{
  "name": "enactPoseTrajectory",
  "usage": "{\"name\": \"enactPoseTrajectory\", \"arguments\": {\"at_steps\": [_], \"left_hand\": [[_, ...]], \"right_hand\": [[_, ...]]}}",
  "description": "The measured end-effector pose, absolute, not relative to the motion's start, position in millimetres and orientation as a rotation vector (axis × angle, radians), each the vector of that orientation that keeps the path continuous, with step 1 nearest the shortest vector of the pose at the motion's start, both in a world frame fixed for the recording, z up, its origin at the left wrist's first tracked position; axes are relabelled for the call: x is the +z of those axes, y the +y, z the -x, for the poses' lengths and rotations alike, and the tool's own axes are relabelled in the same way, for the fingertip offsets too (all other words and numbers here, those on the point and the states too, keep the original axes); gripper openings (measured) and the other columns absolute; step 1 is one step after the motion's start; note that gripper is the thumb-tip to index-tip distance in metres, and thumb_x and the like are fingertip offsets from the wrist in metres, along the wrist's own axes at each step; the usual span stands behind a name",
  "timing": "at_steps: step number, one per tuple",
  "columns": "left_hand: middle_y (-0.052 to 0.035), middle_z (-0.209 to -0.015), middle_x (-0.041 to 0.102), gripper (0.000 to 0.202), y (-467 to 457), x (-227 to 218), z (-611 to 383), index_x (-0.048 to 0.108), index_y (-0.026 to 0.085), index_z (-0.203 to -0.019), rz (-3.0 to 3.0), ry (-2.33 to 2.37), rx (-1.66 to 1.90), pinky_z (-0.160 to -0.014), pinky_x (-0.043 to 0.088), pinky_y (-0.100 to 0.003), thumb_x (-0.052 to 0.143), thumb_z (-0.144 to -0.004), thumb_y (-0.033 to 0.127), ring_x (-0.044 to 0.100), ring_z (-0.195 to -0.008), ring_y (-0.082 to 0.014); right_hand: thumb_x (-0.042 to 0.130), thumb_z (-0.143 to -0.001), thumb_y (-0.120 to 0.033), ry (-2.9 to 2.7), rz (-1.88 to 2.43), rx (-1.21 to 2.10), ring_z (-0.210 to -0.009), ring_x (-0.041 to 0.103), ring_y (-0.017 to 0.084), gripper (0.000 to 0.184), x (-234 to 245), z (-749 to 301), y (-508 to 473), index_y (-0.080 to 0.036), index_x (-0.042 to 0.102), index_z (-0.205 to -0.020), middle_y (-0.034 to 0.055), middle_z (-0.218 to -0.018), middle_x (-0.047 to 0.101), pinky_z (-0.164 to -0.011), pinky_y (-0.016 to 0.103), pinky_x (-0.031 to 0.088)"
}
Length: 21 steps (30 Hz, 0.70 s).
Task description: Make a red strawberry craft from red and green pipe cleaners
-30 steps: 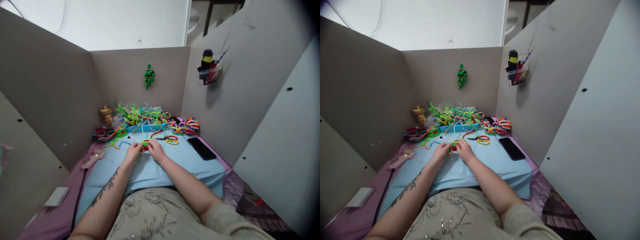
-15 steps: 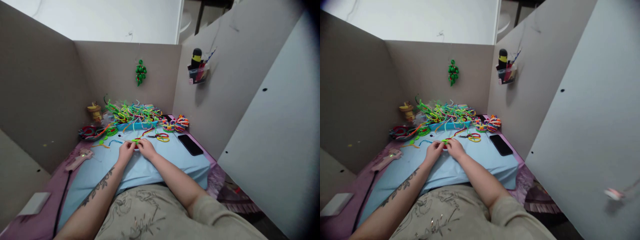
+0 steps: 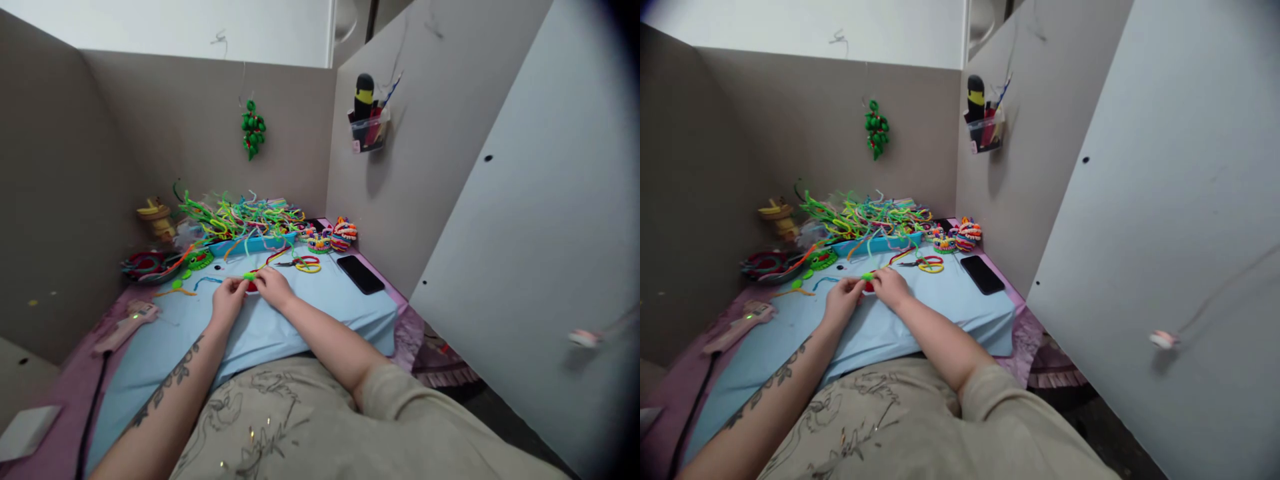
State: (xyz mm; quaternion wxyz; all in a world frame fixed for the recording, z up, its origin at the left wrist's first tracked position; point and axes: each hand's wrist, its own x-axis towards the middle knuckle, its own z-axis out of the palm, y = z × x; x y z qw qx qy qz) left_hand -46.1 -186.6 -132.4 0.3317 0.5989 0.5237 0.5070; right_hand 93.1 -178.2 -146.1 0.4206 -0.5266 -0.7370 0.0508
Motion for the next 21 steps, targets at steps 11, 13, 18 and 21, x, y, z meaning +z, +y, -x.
{"name": "enactPoseTrajectory", "arguments": {"at_steps": [11,13,18,21], "left_hand": [[-0.0034,-0.062,0.066,0.038,-183.0,-140.6,49.0,0.068,0.011,-0.085,-1.375,1.261,1.310,-0.046,0.041,-0.022,0.069,-0.060,0.039,0.057,-0.054,-0.0145],[-0.0040,-0.063,0.067,0.038,-184.8,-139.3,49.2,0.069,0.010,-0.085,-1.362,1.237,1.304,-0.047,0.040,-0.021,0.070,-0.060,0.039,0.057,-0.055,-0.0141],[-0.0051,-0.067,0.068,0.041,-185.8,-139.6,48.2,0.069,0.009,-0.086,-1.339,1.184,1.284,-0.048,0.038,-0.020,0.071,-0.059,0.039,0.056,-0.057,-0.0130],[-0.0040,-0.066,0.067,0.043,-184.8,-141.6,47.2,0.068,0.009,-0.086,-1.277,1.166,1.303,-0.048,0.037,-0.020,0.073,-0.056,0.039,0.054,-0.054,-0.0115]], "right_hand": [[0.054,-0.083,-0.017,-1.749,1.267,0.072,-0.086,0.053,0.018,0.010,-151.2,-97.1,-179.4,-0.020,0.063,-0.083,0.0037,-0.087,0.061,-0.080,0.028,0.041],[0.054,-0.083,-0.016,-1.735,1.240,0.080,-0.088,0.053,0.018,0.011,-151.7,-97.9,-179.5,-0.020,0.064,-0.083,0.0039,-0.087,0.062,-0.082,0.028,0.041],[0.055,-0.081,-0.014,-1.704,1.218,0.069,-0.087,0.053,0.018,0.010,-152.0,-99.1,-179.7,-0.020,0.063,-0.079,0.0035,-0.084,0.061,-0.082,0.029,0.041],[0.056,-0.081,-0.014,-1.709,1.225,0.044,-0.085,0.053,0.018,0.010,-152.2,-99.2,-179.5,-0.020,0.062,-0.077,0.0031,-0.082,0.060,-0.080,0.029,0.041]]}}
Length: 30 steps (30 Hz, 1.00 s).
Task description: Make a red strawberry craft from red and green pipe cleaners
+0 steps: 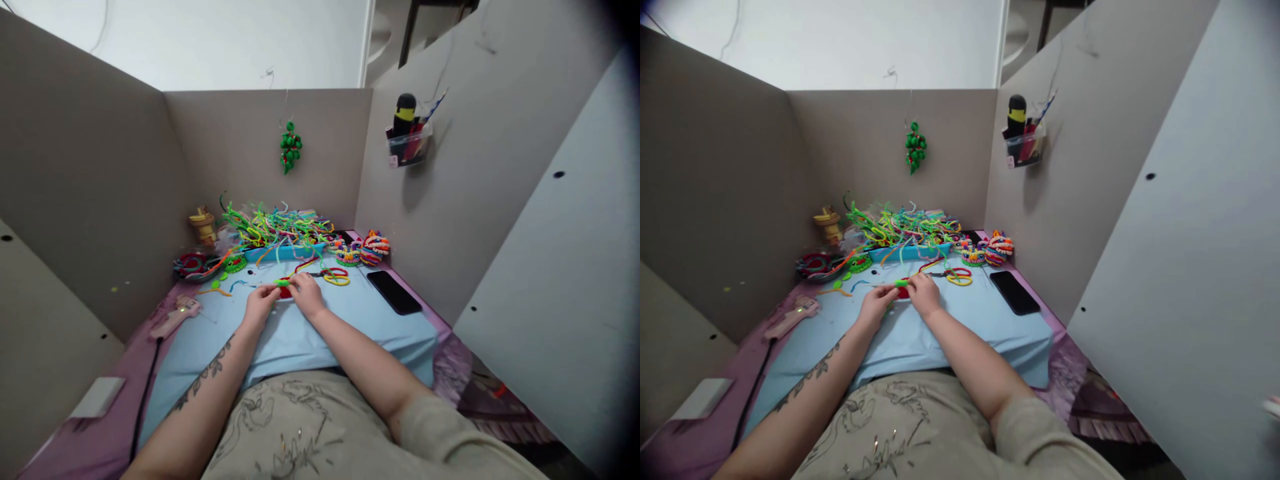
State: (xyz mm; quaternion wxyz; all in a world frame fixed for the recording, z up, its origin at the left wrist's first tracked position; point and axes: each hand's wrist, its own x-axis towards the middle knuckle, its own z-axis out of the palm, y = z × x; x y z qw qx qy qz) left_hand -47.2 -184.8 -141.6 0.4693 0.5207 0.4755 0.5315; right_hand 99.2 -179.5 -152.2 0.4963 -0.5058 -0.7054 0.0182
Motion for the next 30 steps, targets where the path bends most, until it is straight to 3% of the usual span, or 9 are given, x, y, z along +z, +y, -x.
{"name": "enactPoseTrajectory", "arguments": {"at_steps": [5,11,15,19,24,30], "left_hand": [[0.0002,-0.056,0.061,0.043,-186.5,-141.8,46.1,0.069,0.009,-0.083,-1.286,1.139,1.282,-0.044,0.032,-0.019,0.073,-0.058,0.044,0.044,-0.044,-0.0072],[0.0026,-0.039,0.048,0.042,-188.3,-141.3,45.6,0.066,0.011,-0.061,-1.400,1.246,1.263,-0.040,0.026,-0.020,0.064,-0.068,0.052,0.039,-0.039,-0.0075],[0.0004,-0.046,0.056,0.034,-187.2,-141.8,45.4,0.069,0.011,-0.066,-1.403,1.252,1.321,-0.042,0.031,-0.020,0.064,-0.068,0.044,0.045,-0.043,-0.0090],[-0.0055,-0.069,0.070,0.029,-185.8,-142.6,45.5,0.072,0.011,-0.075,-1.461,1.170,1.366,-0.058,0.045,-0.023,0.065,-0.068,0.038,0.060,-0.063,-0.0157],[-0.0078,-0.083,0.072,0.028,-186.9,-141.9,46.2,0.071,0.013,-0.082,-1.495,1.099,1.408,-0.073,0.048,-0.029,0.065,-0.068,0.036,0.064,-0.076,-0.0189],[-0.0030,-0.061,0.067,0.029,-188.5,-142.7,47.6,0.070,0.011,-0.082,-1.400,1.163,1.382,-0.057,0.044,-0.024,0.068,-0.064,0.035,0.057,-0.056,-0.0137]], "right_hand": [[0.054,-0.080,-0.011,-1.746,1.261,0.000,-0.084,0.050,0.019,0.012,-152.3,-98.5,-179.5,-0.021,0.059,-0.075,0.0034,-0.083,0.058,-0.076,0.029,0.040],[0.052,-0.076,-0.007,-1.802,1.268,0.000,-0.084,0.048,0.020,0.014,-154.8,-96.2,-178.9,-0.021,0.056,-0.075,0.0037,-0.084,0.056,-0.075,0.030,0.041],[0.053,-0.075,-0.009,-1.805,1.150,0.140,-0.088,0.052,0.018,0.021,-158.2,-95.2,-177.8,-0.021,0.057,-0.092,0.0034,-0.093,0.055,-0.079,0.030,0.044],[0.057,-0.076,-0.015,-1.766,1.052,0.242,-0.092,0.055,0.017,0.033,-159.9,-95.3,-177.4,-0.020,0.054,-0.110,0.0051,-0.101,0.055,-0.083,0.030,0.045],[0.053,-0.084,-0.018,-1.801,1.043,0.220,-0.083,0.054,0.016,0.012,-157.9,-96.7,-177.9,-0.020,0.064,-0.088,0.0035,-0.085,0.057,-0.079,0.029,0.045],[0.055,-0.082,-0.017,-1.688,1.071,0.193,-0.078,0.054,0.016,0.009,-155.8,-98.4,-178.0,-0.020,0.064,-0.082,0.0027,-0.082,0.056,-0.073,0.027,0.045]]}}
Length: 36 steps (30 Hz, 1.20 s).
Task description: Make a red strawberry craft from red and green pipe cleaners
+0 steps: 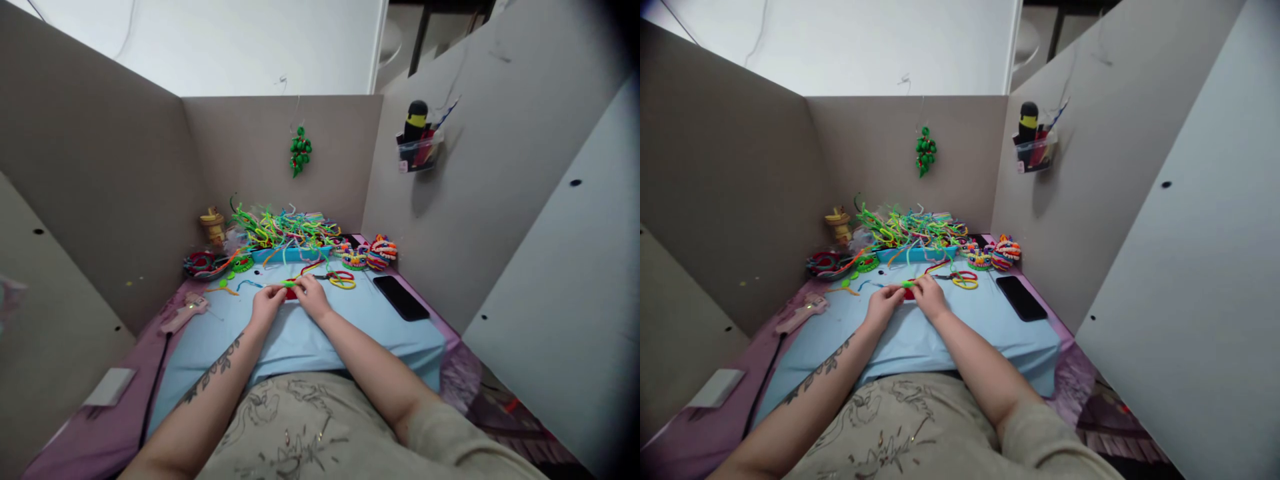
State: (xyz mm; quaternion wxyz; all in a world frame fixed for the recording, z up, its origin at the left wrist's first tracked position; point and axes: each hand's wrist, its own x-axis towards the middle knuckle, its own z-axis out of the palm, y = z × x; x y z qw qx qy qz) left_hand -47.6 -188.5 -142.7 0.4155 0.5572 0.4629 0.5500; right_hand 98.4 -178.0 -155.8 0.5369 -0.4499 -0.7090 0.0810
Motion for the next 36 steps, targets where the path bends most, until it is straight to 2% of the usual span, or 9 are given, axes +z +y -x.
{"name": "enactPoseTrajectory", "arguments": {"at_steps": [8,17,27,30,36], "left_hand": [[-0.0017,-0.058,0.064,0.036,-188.0,-142.0,45.4,0.069,0.010,-0.081,-1.268,1.071,1.287,-0.050,0.038,-0.021,0.072,-0.059,0.038,0.052,-0.051,-0.0103],[-0.0051,-0.065,0.067,0.041,-187.5,-141.9,46.6,0.070,0.011,-0.081,-1.212,1.053,1.284,-0.054,0.043,-0.023,0.076,-0.054,0.041,0.058,-0.058,-0.0140],[-0.0045,-0.062,0.065,0.037,-192.5,-136.9,45.8,0.068,0.011,-0.072,-1.312,1.109,1.313,-0.048,0.041,-0.021,0.072,-0.062,0.046,0.056,-0.057,-0.0134],[-0.0058,-0.068,0.067,0.037,-193.6,-135.0,45.5,0.068,0.011,-0.077,-1.337,1.119,1.337,-0.051,0.043,-0.021,0.070,-0.064,0.045,0.059,-0.062,-0.0151],[-0.0044,-0.072,0.067,0.031,-189.6,-139.7,45.2,0.066,0.012,-0.084,-1.358,1.127,1.389,-0.057,0.047,-0.023,0.066,-0.067,0.039,0.061,-0.065,-0.0153]], "right_hand": [[0.058,-0.079,-0.016,-1.623,1.152,0.181,-0.078,0.055,0.016,0.006,-157.5,-98.5,-176.7,-0.020,0.063,-0.080,0.0023,-0.084,0.056,-0.073,0.028,0.045],[0.055,-0.074,-0.011,-1.656,1.184,0.162,-0.077,0.053,0.016,0.010,-157.1,-99.5,-177.0,-0.020,0.058,-0.073,0.0012,-0.082,0.053,-0.071,0.027,0.044],[0.052,-0.070,-0.008,-1.731,1.147,0.104,-0.074,0.048,0.016,0.012,-156.6,-97.8,-178.9,-0.020,0.051,-0.070,0.0012,-0.079,0.050,-0.069,0.027,0.041],[0.053,-0.071,-0.009,-1.732,1.123,0.133,-0.077,0.049,0.017,0.012,-156.5,-96.3,-179.6,-0.020,0.052,-0.073,0.0017,-0.081,0.050,-0.072,0.028,0.042],[0.059,-0.074,-0.014,-1.787,0.996,0.251,-0.091,0.053,0.018,0.023,-154.1,-94.0,-182.4,-0.019,0.060,-0.097,0.0044,-0.093,0.054,-0.083,0.032,0.045]]}}
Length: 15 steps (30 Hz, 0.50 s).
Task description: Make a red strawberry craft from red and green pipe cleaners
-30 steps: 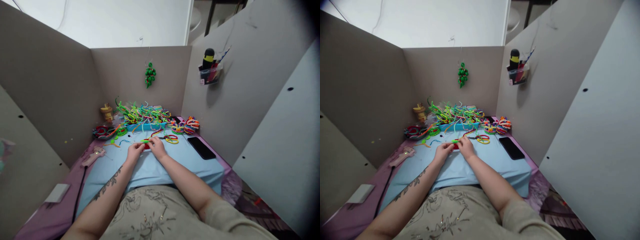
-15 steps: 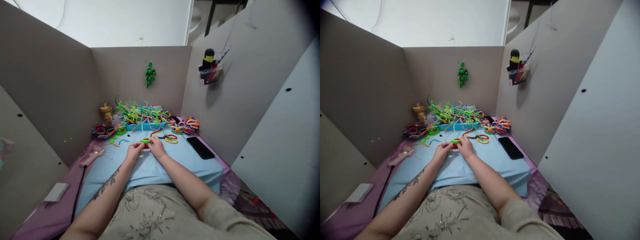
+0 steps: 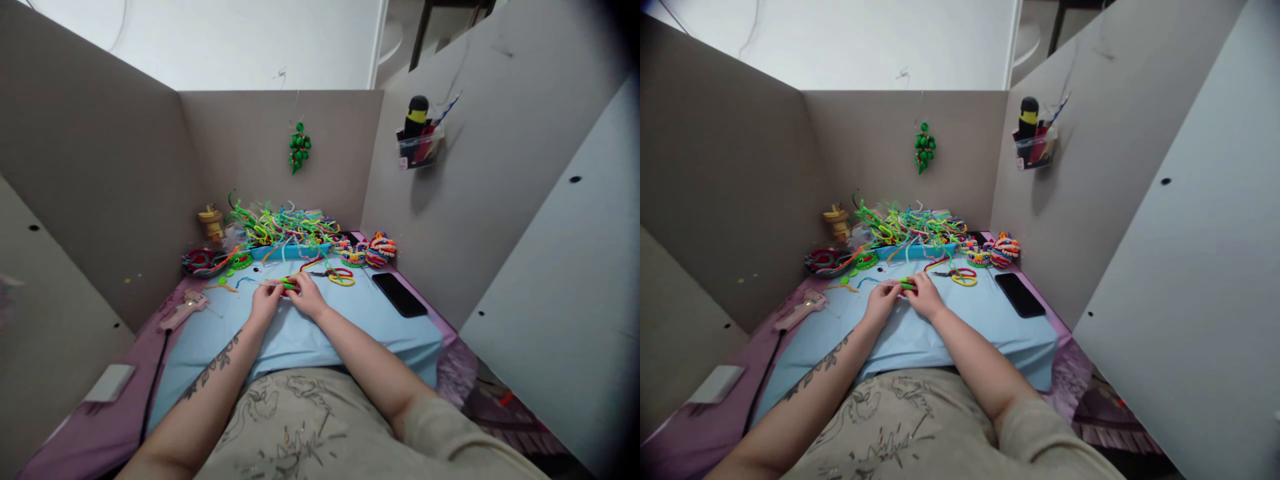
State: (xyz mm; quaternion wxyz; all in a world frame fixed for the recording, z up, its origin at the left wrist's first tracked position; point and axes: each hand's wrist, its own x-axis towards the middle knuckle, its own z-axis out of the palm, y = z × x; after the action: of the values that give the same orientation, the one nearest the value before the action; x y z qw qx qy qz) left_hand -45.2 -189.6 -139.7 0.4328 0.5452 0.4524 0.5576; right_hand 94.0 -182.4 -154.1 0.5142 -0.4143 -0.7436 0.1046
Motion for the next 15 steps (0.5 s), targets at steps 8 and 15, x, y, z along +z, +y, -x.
{"name": "enactPoseTrajectory", "arguments": {"at_steps": [8,15], "left_hand": [[-0.0060,-0.074,0.069,0.028,-186.0,-143.3,47.8,0.068,0.013,-0.082,-1.477,1.156,1.408,-0.064,0.048,-0.026,0.066,-0.067,0.037,0.062,-0.067,-0.0170],[-0.0043,-0.071,0.070,0.032,-190.1,-141.5,47.6,0.064,0.013,-0.089,-1.335,1.060,1.410,-0.062,0.048,-0.025,0.068,-0.065,0.034,0.065,-0.064,-0.0163]], "right_hand": [[0.055,-0.083,-0.015,-1.768,1.018,0.257,-0.084,0.054,0.016,0.014,-156.9,-95.7,-178.2,-0.020,0.068,-0.084,0.0034,-0.084,0.057,-0.081,0.029,0.045],[0.055,-0.081,-0.014,-1.668,1.057,0.226,-0.082,0.055,0.017,0.013,-156.4,-96.6,-176.8,-0.019,0.067,-0.082,0.0040,-0.084,0.056,-0.081,0.030,0.045]]}}
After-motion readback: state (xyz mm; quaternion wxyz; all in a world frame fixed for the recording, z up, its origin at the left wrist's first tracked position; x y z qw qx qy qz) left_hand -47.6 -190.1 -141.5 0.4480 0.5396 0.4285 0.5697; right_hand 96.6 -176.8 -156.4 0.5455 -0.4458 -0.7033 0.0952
